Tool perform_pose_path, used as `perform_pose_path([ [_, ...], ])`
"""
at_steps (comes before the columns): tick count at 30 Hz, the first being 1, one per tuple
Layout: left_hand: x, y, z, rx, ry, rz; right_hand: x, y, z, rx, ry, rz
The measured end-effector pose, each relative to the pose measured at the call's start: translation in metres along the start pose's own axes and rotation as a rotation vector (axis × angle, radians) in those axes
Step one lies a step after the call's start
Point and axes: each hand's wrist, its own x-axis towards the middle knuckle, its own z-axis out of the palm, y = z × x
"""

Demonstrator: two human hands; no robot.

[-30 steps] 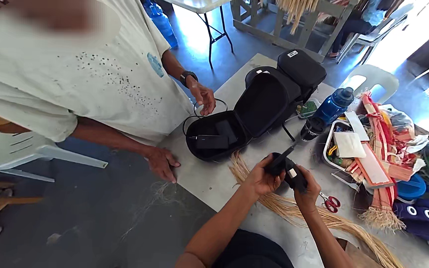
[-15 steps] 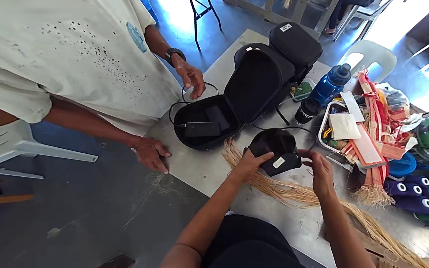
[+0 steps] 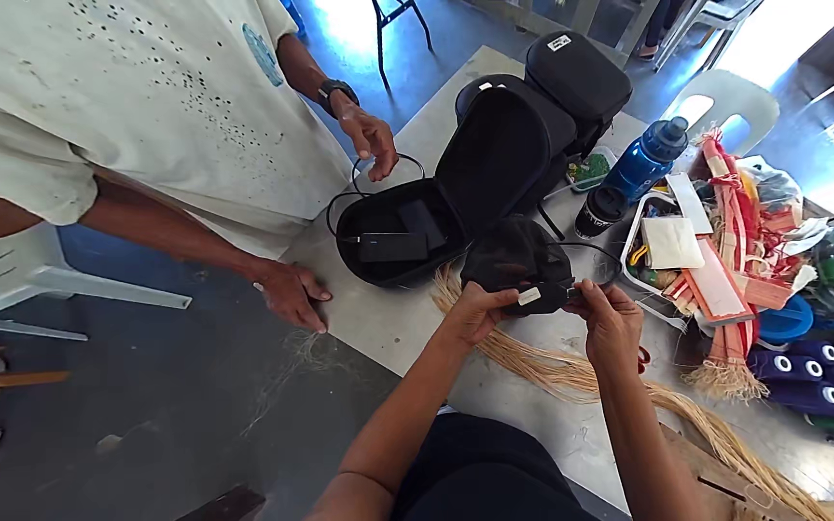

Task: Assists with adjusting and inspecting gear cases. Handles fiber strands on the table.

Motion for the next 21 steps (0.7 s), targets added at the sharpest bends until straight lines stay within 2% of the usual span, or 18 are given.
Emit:
perform_pose_path([
  [3, 0.000, 0.003, 0.007, -0.009, 0.094, -0.084, 0.004, -0.004, 0.005, -0.036, -0.046, -0.030],
  [7, -0.001, 0.008, 0.013, -0.143, 0.168, -0.154, 0.010, -0.009, 0.004, 0.012, -0.217, -0.015],
  [12, -0.001, 0.009, 0.016, -0.285, 0.219, -0.220, 0.007, -0.012, 0.007, 0.062, -0.327, 0.129],
  [21, 0.003, 0.001, 0.009, -0.396, 0.149, -0.262, 0.002, -0.014, 0.017, 0.159, -0.420, 0.253],
])
